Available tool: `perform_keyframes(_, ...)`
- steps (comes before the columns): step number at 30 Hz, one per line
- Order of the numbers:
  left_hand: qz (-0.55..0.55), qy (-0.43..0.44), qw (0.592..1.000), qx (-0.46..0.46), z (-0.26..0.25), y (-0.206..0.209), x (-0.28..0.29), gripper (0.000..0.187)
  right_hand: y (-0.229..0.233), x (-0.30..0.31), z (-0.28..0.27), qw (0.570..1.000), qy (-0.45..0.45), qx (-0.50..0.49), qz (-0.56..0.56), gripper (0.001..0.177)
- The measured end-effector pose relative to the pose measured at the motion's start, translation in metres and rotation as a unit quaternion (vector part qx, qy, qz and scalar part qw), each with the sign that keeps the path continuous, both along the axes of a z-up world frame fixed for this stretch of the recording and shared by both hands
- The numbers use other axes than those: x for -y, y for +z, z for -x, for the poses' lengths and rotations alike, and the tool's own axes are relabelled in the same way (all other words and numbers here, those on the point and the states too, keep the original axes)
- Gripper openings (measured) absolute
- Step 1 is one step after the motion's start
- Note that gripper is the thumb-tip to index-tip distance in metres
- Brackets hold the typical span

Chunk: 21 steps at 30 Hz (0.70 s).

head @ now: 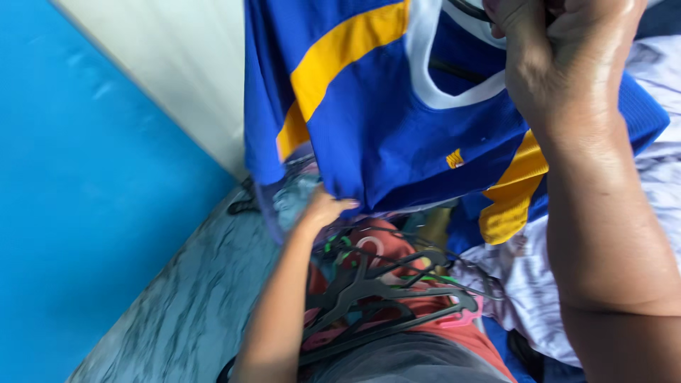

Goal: The person sits on the floor and repeatedly picks up clothes from a purple laundry basket, places them on hangers, and sets the hangers on a nearby bed. They handle t-shirts, shorts, and a jersey, using both black and green hangers.

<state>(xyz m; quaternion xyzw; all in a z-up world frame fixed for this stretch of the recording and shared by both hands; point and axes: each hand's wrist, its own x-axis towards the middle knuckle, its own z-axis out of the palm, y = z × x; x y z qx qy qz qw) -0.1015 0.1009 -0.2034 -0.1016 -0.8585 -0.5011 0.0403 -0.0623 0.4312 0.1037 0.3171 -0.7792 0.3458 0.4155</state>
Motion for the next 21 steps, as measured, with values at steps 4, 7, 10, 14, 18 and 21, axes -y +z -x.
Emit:
perform_keyframes(4, -0.263, 0.124, 0.957, 0.016, 0.009, 0.051, 0.032, 0.051, -0.018, -0.084, -0.007, 0.987, -0.1, 0.035, 0.116, 0.013)
perform_keyframes(7, -0.212, -0.001, 0.977, 0.022, 0.002, 0.091, 0.002, 0.06, -0.044, -0.156, -0.018, 0.96, -0.157, 0.074, 0.218, 0.016)
perform_keyframes(10, -0.076, -0.213, 0.973, -0.04, -0.002, 0.126, -0.062, 0.059, -0.08, -0.22, -0.032, 0.929, -0.263, 0.102, 0.24, 0.016)
perform_keyframes(14, -0.205, -0.263, 0.943, -0.003, 0.019, 0.184, -0.132, 0.044, -0.134, -0.278, -0.045, 0.88, -0.412, 0.179, 0.157, 0.018)
perform_keyframes(18, 0.023, -0.168, 0.928, -0.332, 0.007, 0.19, -0.234, 0.074, -0.178, -0.305, -0.028, 0.841, -0.471, 0.261, 0.051, 0.019)
perform_keyframes(21, 0.114, -0.192, 0.92, -0.321, -0.027, 0.156, -0.275, 0.083, -0.187, -0.319, -0.02, 0.819, -0.496, 0.289, -0.001, 0.021)
